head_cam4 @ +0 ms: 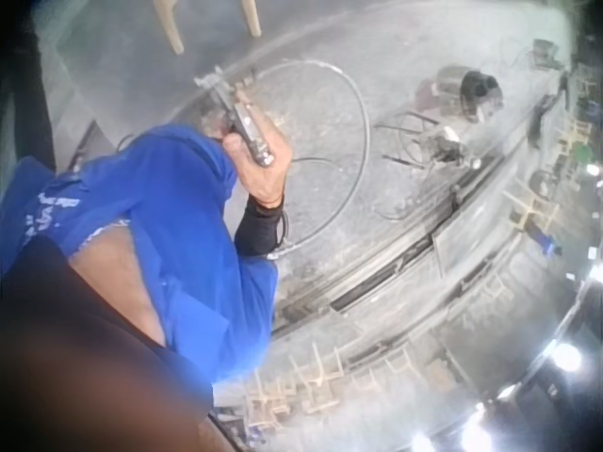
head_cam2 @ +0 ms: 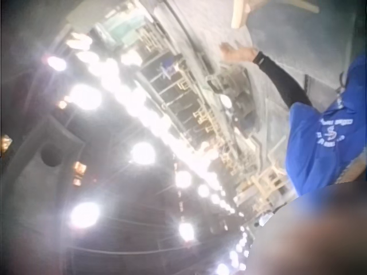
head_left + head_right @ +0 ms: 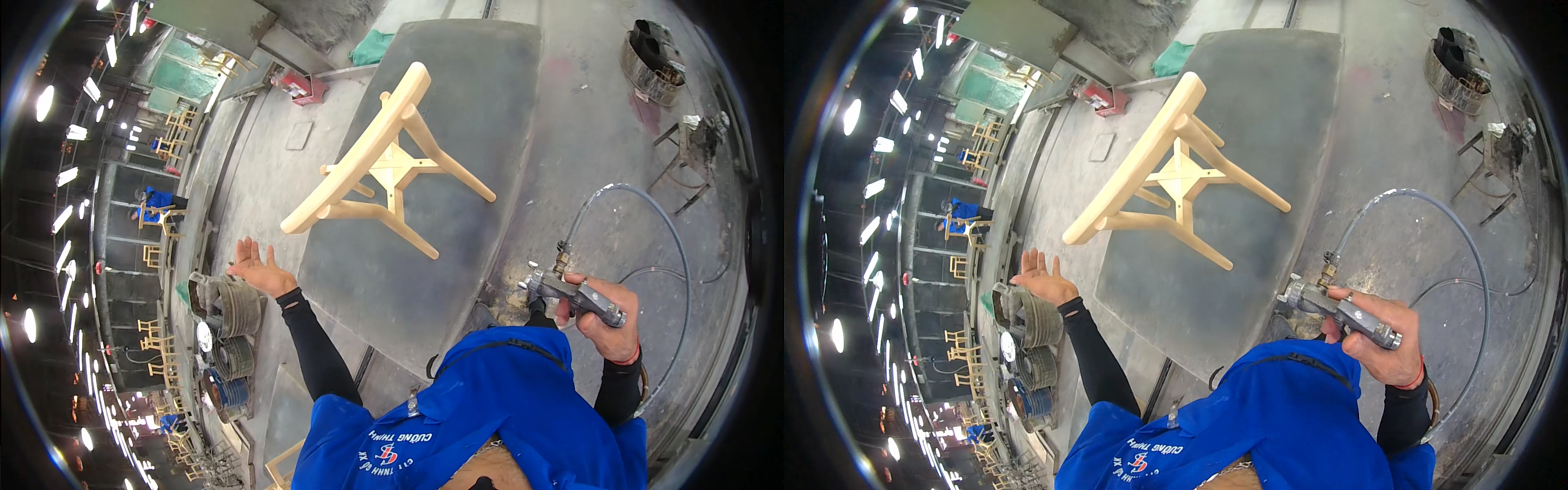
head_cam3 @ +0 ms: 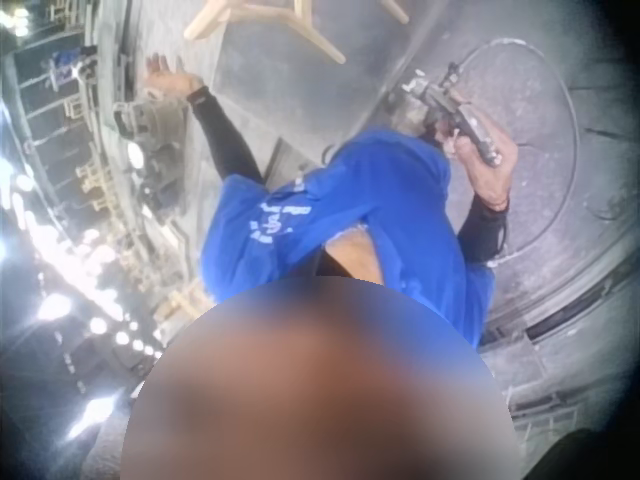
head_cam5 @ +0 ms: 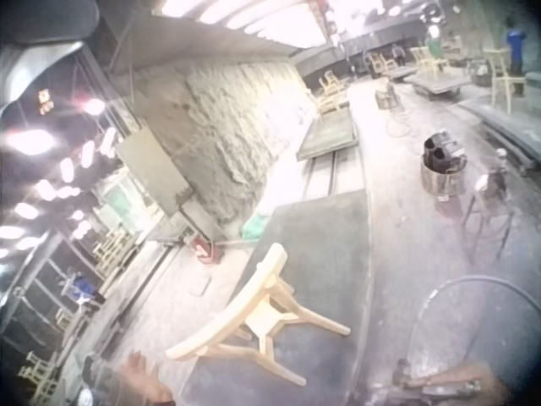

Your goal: The person holds a wooden chair frame and uses a spray gun to apply finish to all sides. They rotate the chair repeatedly to reach the legs, seat, and backrest, maintaining a consistent distance from the surface. The chair remains on a workbench throughout the process.

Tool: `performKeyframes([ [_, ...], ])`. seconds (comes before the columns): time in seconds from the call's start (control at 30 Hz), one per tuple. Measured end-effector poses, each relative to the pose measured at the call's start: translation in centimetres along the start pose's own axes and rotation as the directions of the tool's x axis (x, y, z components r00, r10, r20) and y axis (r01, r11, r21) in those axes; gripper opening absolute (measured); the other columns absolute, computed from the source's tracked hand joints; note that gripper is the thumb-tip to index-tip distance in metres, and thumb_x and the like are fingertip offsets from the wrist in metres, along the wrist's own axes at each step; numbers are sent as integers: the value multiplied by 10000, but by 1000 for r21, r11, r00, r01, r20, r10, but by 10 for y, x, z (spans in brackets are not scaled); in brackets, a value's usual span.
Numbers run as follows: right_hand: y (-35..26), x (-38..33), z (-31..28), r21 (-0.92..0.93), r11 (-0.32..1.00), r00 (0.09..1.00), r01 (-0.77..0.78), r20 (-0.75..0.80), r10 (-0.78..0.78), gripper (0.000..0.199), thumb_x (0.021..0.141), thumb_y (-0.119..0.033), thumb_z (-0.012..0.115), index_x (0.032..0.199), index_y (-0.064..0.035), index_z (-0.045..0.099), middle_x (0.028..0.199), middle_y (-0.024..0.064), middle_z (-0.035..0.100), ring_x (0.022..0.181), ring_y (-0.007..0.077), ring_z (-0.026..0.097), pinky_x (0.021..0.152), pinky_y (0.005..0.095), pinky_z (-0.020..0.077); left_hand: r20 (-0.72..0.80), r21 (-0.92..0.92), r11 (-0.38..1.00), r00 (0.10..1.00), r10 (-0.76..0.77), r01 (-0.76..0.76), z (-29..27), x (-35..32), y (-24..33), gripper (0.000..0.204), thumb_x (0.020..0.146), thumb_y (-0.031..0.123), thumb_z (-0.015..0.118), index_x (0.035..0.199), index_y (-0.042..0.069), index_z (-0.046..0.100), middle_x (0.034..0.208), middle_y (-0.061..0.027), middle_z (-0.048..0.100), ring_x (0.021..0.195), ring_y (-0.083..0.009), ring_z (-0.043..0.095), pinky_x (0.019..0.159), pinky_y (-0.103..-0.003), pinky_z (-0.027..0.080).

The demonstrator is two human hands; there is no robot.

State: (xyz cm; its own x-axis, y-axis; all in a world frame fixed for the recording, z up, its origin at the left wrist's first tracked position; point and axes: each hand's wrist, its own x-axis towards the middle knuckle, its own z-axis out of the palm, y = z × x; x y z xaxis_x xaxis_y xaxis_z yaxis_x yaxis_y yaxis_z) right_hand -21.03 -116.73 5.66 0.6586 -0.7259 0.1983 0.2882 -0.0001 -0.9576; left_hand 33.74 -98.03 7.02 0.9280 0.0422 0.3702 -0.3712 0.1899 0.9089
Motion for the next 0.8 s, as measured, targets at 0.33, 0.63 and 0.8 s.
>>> performKeyframes([
  [0.33,3,-13,-20,40,999,957,-10,-290,21,643,973,-394,748,1397,66,598,915,143,712,764,136,653,671,279,516,76,236,964,991,109,-125,17,-16,3,845,1063,711,204,1352,19,592,1382,-161,621,1327,-315,524,1056,-548,453],
  [0.63,40,2,-51,-104,935,892,-339,-351,284,443,1004,-187,708,1355,70,625,921,80,712,795,141,659,732,292,535,403,417,723,825,396,-550,48,-23,1,710,1119,550,281,1260,-34,660,1291,-194,649,1228,-335,590,1075,-484,435],
  [0.8,14,-14,-48,-6,996,940,-90,-330,83,511,980,-288,745,1341,58,641,899,98,713,773,145,662,704,298,535,516,299,710,734,441,-637,73,-27,-4,654,1126,491,337,1190,-55,691,1210,-195,658,1178,-334,608,1057,-446,436],
])
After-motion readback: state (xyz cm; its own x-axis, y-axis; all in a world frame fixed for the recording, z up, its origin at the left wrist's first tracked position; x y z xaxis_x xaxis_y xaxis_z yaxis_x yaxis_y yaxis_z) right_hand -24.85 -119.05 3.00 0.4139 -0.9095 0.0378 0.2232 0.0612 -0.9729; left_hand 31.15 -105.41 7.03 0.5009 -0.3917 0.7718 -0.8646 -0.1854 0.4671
